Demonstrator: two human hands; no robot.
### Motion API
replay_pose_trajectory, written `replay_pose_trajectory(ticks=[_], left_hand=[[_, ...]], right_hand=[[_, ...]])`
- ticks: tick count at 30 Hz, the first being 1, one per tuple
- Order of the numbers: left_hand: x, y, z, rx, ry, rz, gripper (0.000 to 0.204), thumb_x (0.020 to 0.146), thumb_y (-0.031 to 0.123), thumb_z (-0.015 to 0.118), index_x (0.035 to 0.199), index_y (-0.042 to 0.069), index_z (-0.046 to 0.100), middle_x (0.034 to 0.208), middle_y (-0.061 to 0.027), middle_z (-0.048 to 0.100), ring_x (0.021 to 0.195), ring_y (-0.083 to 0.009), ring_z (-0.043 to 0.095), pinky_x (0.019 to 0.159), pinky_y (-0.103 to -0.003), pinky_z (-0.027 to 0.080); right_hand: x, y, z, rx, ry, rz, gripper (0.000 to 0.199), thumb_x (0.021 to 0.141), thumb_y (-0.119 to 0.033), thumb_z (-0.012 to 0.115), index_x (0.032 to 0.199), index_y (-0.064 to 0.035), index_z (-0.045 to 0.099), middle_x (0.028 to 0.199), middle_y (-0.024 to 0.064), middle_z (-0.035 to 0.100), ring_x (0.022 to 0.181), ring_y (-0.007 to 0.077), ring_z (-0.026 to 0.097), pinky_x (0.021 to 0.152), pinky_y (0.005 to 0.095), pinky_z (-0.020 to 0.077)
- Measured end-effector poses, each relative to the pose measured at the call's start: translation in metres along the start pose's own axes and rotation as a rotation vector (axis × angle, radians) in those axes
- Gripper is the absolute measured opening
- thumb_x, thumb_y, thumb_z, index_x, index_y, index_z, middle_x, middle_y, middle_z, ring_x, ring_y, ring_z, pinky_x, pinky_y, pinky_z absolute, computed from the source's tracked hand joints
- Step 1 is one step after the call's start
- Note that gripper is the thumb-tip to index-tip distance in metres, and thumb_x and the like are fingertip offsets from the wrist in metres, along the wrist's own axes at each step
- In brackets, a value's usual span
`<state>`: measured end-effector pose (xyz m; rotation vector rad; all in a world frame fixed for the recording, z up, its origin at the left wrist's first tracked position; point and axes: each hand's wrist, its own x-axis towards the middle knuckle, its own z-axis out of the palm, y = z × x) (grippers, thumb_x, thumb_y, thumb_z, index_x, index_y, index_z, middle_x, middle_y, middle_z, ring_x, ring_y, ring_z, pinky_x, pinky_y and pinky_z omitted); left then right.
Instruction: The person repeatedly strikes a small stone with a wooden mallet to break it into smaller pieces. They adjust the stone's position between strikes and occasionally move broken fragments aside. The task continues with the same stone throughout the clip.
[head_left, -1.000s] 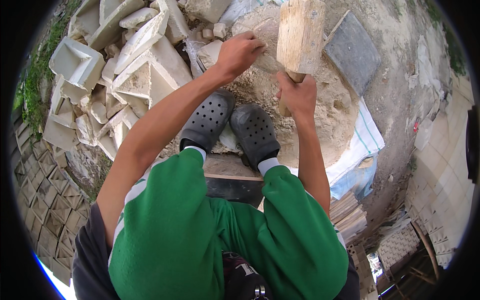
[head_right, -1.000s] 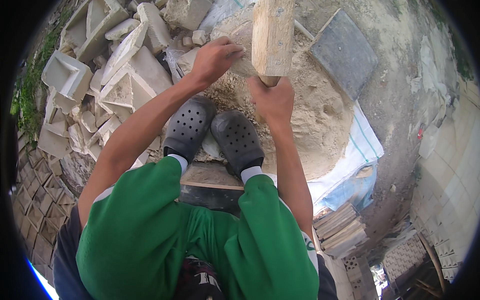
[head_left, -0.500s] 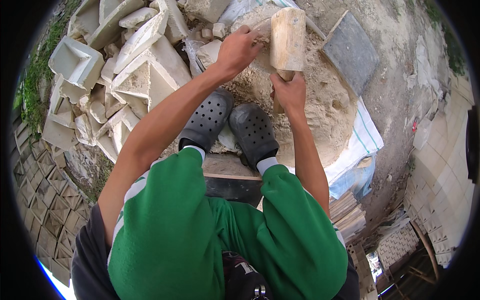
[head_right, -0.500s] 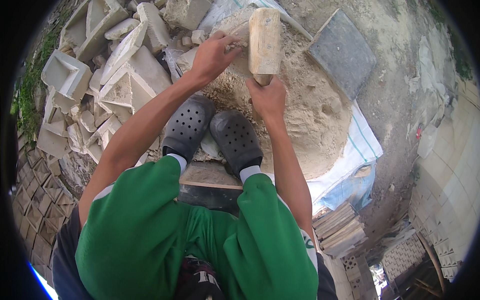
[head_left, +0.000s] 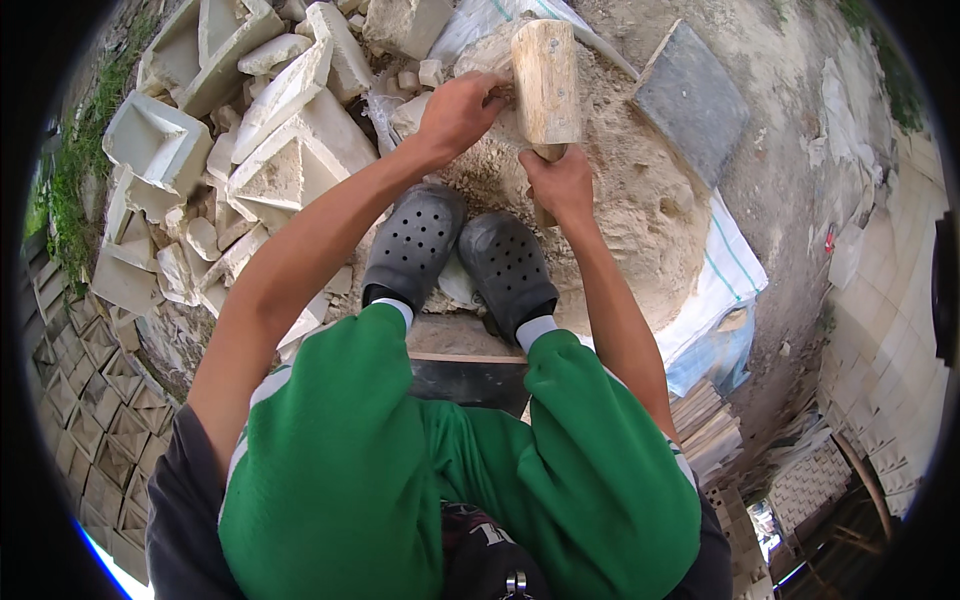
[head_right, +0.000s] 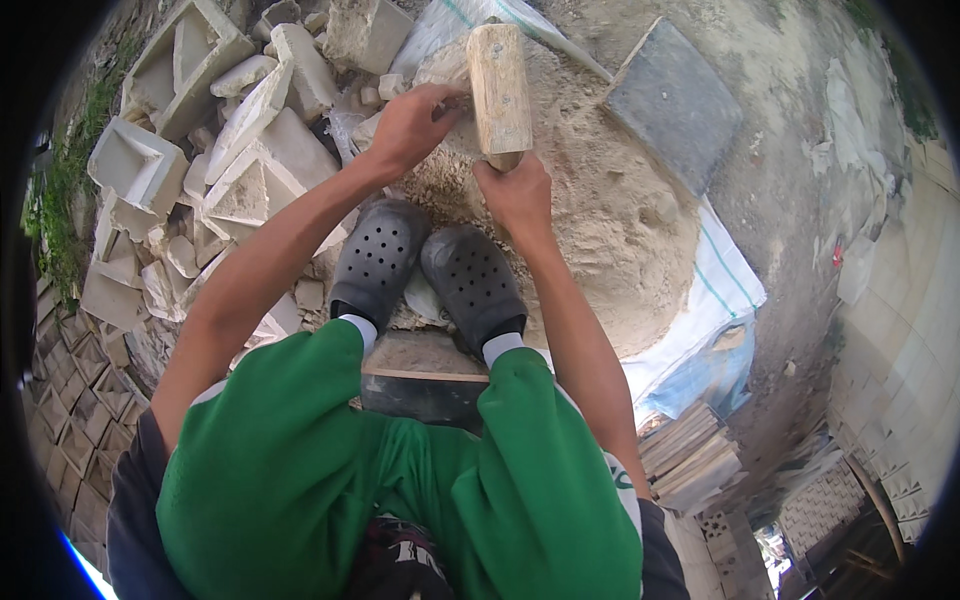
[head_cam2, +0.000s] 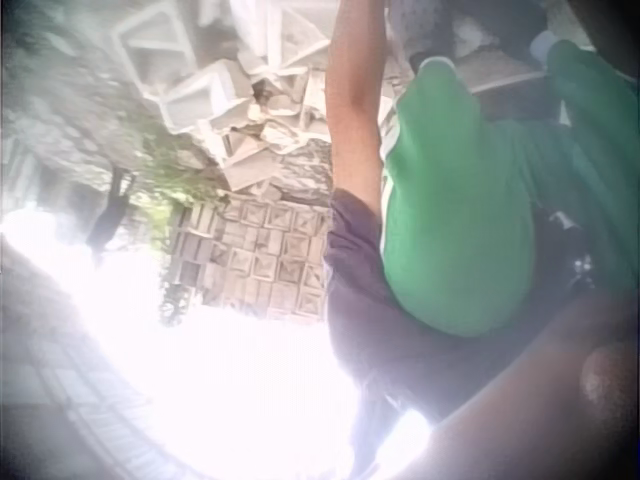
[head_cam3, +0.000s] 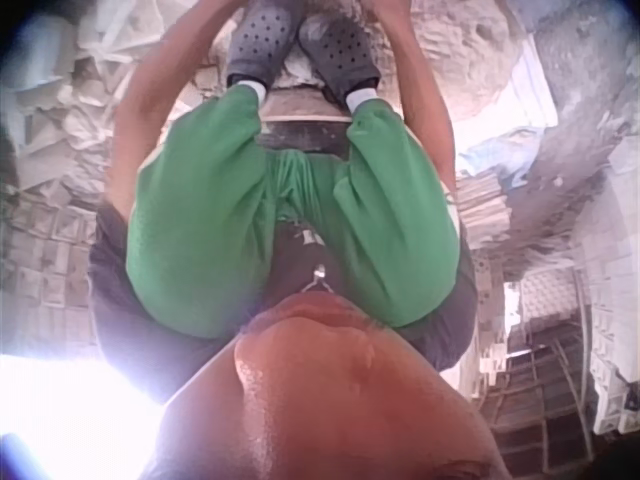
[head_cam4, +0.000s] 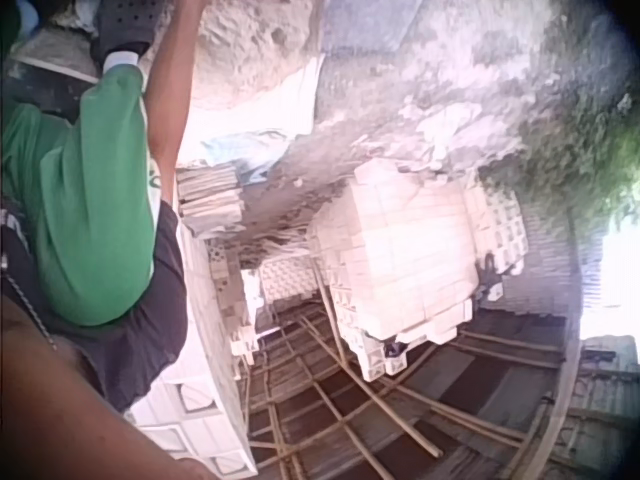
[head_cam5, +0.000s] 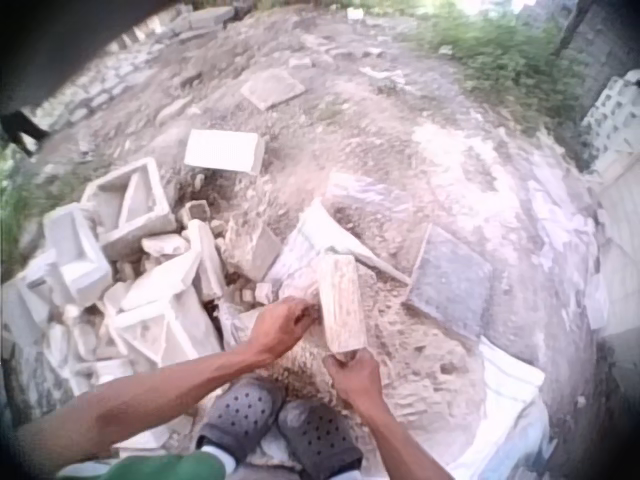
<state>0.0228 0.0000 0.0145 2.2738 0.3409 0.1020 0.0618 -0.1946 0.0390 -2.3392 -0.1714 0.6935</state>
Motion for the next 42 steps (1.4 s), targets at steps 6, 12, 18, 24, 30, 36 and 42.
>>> replay_pose_trajectory(ticks=[6, 12, 18, 24, 30, 36, 42], left_hand=[[0.021, -0.011, -0.039, 0.031, -0.446, 0.172, 0.053, 0.087, 0.011, 0.076, 0.138, 0.006, 0.061, 0.126, -0.0166, 0.07, 0.107, -0.0309, 0.071, 0.094, -0.041, 0.056], [0.038, -0.005, -0.035, 0.135, -0.494, 0.213, 0.04, 0.087, 0.01, 0.073, 0.126, 0.005, 0.068, 0.119, -0.0172, 0.073, 0.105, -0.0319, 0.072, 0.093, -0.043, 0.057], [0.01, -0.003, -0.013, -0.031, -0.132, 0.101, 0.026, 0.087, 0.015, 0.071, 0.111, 0.005, 0.07, 0.101, -0.0156, 0.072, 0.092, -0.0336, 0.071, 0.083, -0.043, 0.057], [-0.004, -0.01, -0.014, -0.07, -0.072, 0.155, 0.024, 0.089, 0.018, 0.073, 0.108, 0.005, 0.071, 0.102, -0.0137, 0.07, 0.093, -0.0317, 0.07, 0.083, -0.042, 0.056], [-0.004, -0.008, -0.001, 0.004, 0.015, 0.196, 0.014, 0.088, 0.015, 0.074, 0.1, 0.008, 0.075, 0.102, -0.0103, 0.07, 0.093, -0.0335, 0.069, 0.081, -0.042, 0.056], [-0.008, -0.016, 0.0, 0.012, 0.039, 0.241, 0.014, 0.086, 0.011, 0.072, 0.1, 0.009, 0.075, 0.102, -0.0092, 0.071, 0.091, -0.033, 0.07, 0.08, -0.042, 0.056], [-0.001, -0.013, 0.002, -0.011, 0.052, 0.215, 0.014, 0.086, 0.011, 0.072, 0.099, 0.01, 0.075, 0.1, -0.0092, 0.071, 0.09, -0.0328, 0.07, 0.079, -0.042, 0.056]], right_hand=[[0.009, -0.004, -0.022, 0.22, -0.197, 0.022, 0.049, 0.081, -0.033, 0.075, 0.109, 0.0073, 0.068, 0.077, 0.0148, 0.072, 0.057, 0.0212, 0.071, 0.06, 0.0369, 0.057], [0.024, -0.009, -0.047, 0.06, -0.351, -0.017, 0.036, 0.087, -0.024, 0.072, 0.112, 0.0021, 0.068, 0.075, 0.0081, 0.069, 0.053, 0.0175, 0.067, 0.052, 0.0338, 0.0543], [0.016, 0.001, -0.041, 0.228, -0.436, 0.097, 0.057, 0.082, -0.039, 0.085, 0.118, 0.0, 0.065, 0.09, 0.0099, 0.072, 0.063, 0.0159, 0.068, 0.057, 0.034, 0.0546], [-0.006, 0.001, -0.021, 0.564, -0.356, 0.226, 0.031, 0.087, -0.024, 0.081, 0.095, 0.0006, 0.065, 0.075, 0.0052, 0.063, 0.057, 0.0151, 0.064, 0.05, 0.0329, 0.0519], [0.001, 0.006, -0.022, 0.288, -0.216, 0.142, 0.044, 0.084, -0.033, 0.081, 0.104, 0.0036, 0.067, 0.075, 0.0097, 0.07, 0.054, 0.016, 0.066, 0.053, 0.0314, 0.0528], [-0.017, -0.005, -0.045, 0.279, -0.174, 0.085, 0.048, 0.083, -0.037, 0.081, 0.104, 0.0037, 0.067, 0.073, 0.0106, 0.07, 0.052, 0.0165, 0.066, 0.053, 0.032, 0.0527], [-0.011, 0.008, -0.025, 0.198, -0.203, 0.139, 0.044, 0.082, -0.033, 0.079, 0.102, 0.0037, 0.068, 0.074, 0.0111, 0.071, 0.05, 0.0169, 0.065, 0.054, 0.0337, 0.053]])
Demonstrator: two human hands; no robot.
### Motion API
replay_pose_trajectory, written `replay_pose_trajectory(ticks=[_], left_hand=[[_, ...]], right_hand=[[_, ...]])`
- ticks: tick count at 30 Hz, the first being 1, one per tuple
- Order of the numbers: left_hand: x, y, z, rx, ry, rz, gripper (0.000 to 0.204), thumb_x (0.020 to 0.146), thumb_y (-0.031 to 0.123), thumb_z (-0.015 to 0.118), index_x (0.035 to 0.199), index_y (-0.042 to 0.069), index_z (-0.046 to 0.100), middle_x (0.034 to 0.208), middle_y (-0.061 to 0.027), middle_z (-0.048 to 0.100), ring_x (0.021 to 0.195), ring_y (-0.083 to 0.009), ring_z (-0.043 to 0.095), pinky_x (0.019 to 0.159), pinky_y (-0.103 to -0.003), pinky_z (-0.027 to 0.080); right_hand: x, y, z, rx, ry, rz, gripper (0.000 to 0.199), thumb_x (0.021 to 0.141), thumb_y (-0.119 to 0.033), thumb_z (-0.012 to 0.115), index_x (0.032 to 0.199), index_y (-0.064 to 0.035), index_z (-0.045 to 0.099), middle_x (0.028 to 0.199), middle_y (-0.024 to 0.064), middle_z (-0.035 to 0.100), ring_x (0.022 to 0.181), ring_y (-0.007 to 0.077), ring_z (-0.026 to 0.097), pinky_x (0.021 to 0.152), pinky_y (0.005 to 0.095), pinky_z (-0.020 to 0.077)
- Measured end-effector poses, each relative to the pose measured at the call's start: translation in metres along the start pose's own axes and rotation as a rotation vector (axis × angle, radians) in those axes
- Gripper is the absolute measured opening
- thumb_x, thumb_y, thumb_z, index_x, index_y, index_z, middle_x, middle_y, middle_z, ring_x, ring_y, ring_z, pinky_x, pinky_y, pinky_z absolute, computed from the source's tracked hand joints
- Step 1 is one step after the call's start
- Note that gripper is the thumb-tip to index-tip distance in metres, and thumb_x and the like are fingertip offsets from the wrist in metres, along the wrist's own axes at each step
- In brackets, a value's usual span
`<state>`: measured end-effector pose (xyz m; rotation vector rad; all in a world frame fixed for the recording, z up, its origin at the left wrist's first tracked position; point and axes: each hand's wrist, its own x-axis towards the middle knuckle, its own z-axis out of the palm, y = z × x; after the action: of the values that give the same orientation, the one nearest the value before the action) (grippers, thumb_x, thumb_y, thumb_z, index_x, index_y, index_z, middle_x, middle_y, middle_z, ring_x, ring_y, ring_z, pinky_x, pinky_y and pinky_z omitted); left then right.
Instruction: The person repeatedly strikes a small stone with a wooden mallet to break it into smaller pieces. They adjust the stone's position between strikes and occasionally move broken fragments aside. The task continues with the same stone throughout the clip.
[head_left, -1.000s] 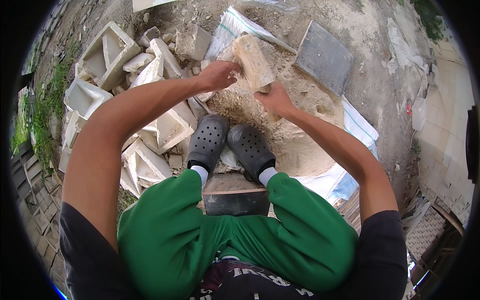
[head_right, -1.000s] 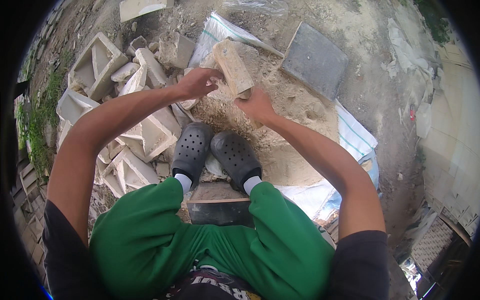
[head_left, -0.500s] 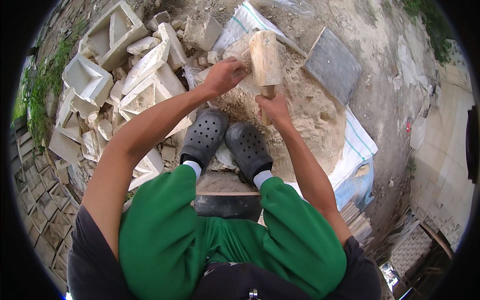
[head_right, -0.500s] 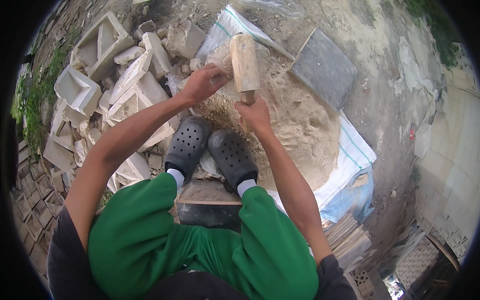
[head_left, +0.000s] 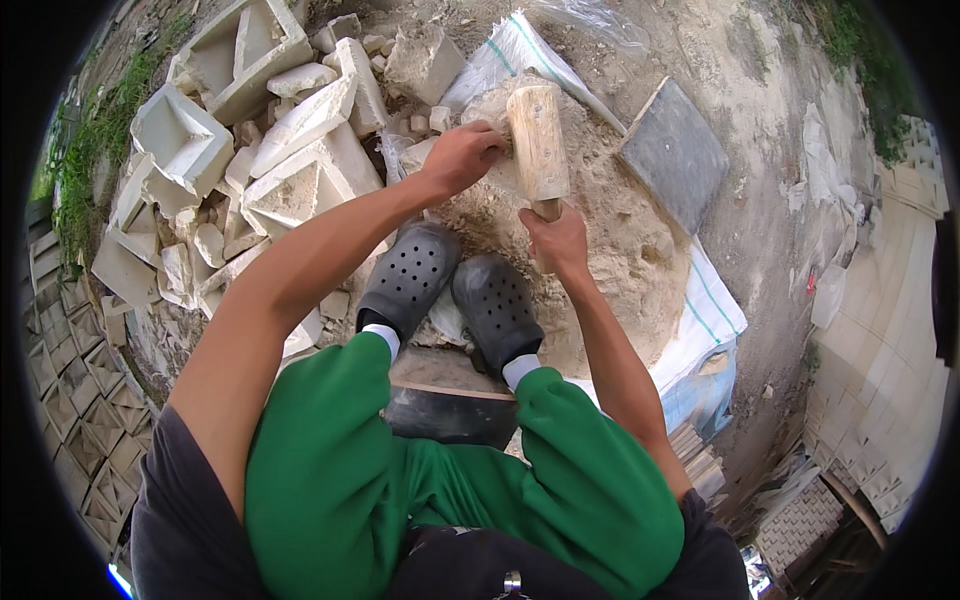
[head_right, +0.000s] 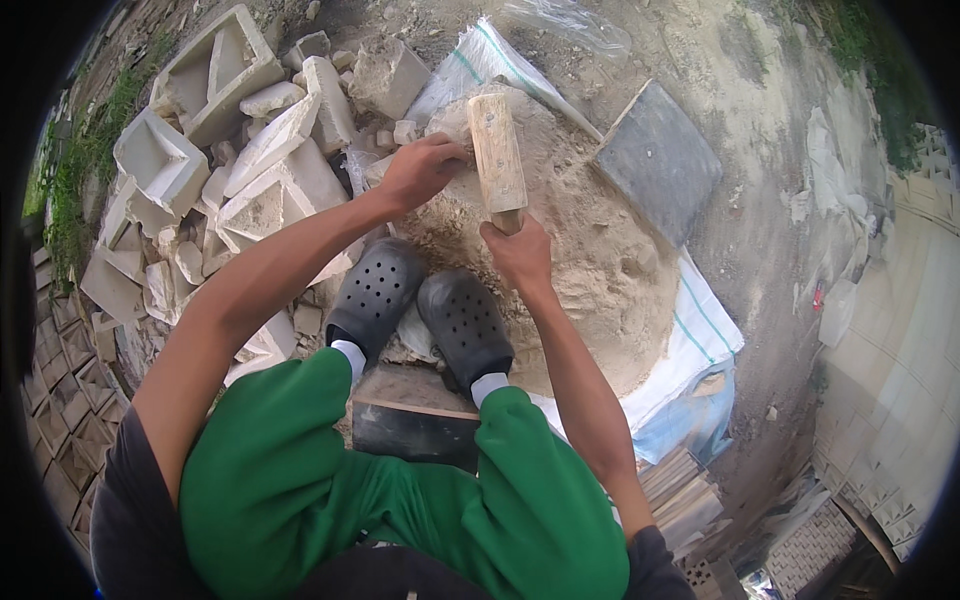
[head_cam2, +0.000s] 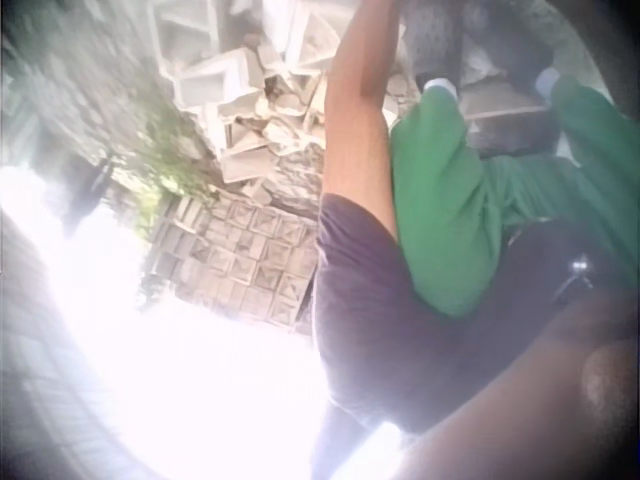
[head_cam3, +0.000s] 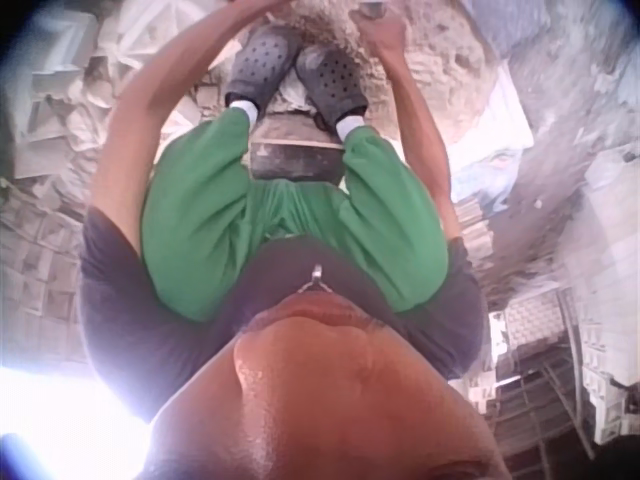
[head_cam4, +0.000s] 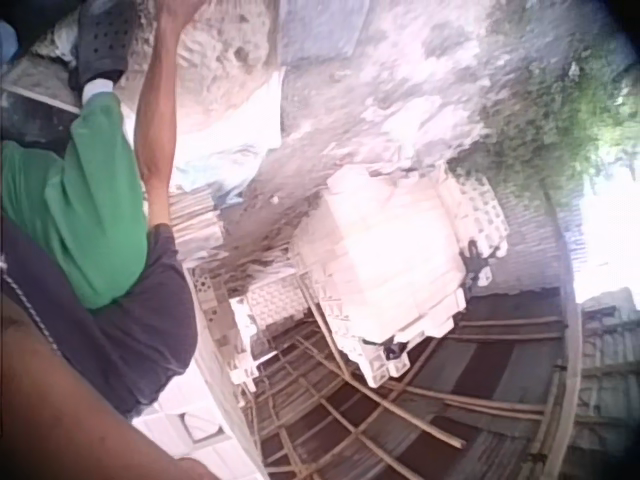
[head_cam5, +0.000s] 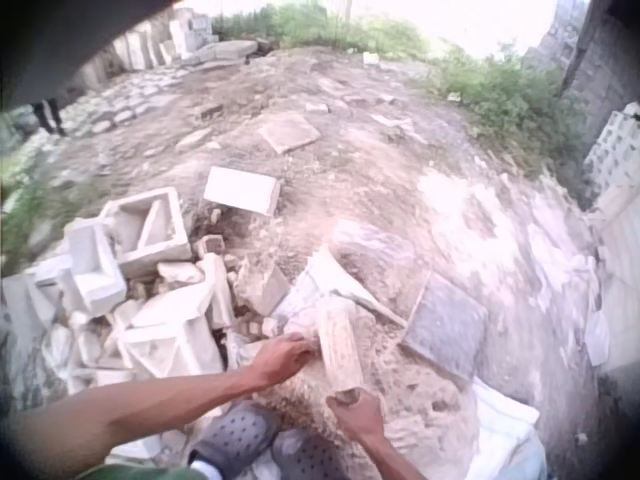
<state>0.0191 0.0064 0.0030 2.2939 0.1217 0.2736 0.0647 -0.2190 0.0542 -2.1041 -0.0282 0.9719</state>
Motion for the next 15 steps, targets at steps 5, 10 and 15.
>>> replay_pose_trajectory(ticks=[5, 10, 15], left_hand=[[-0.002, -0.005, 0.004, -0.007, 0.067, -0.054, 0.012, 0.086, 0.013, 0.072, 0.096, 0.01, 0.075, 0.097, -0.01, 0.071, 0.09, -0.0336, 0.069, 0.08, -0.043, 0.055], [-0.003, -0.002, 0.006, 0.006, 0.046, -0.091, 0.013, 0.086, 0.014, 0.071, 0.097, 0.009, 0.076, 0.098, -0.0106, 0.07, 0.092, -0.0342, 0.068, 0.083, -0.043, 0.055], [0.001, -0.004, 0.005, 0.001, -0.004, -0.061, 0.014, 0.087, 0.016, 0.073, 0.099, 0.009, 0.076, 0.099, -0.0104, 0.07, 0.092, -0.0335, 0.069, 0.083, -0.042, 0.055]], right_hand=[[-0.017, -0.025, 0.001, -0.001, 0.094, -0.012, 0.043, 0.082, -0.032, 0.079, 0.102, 0.0038, 0.067, 0.074, 0.0113, 0.072, 0.051, 0.0175, 0.066, 0.054, 0.0343, 0.0534], [-0.011, -0.012, -0.001, 0.026, 0.103, -0.105, 0.036, 0.083, -0.029, 0.079, 0.097, 0.0023, 0.068, 0.072, 0.0095, 0.069, 0.05, 0.0176, 0.065, 0.051, 0.0333, 0.0519], [-0.005, -0.006, 0.012, -0.027, 0.079, 0.004, 0.039, 0.083, -0.031, 0.077, 0.099, 0.0031, 0.068, 0.073, 0.0107, 0.07, 0.051, 0.0192, 0.067, 0.055, 0.0336, 0.0535]])
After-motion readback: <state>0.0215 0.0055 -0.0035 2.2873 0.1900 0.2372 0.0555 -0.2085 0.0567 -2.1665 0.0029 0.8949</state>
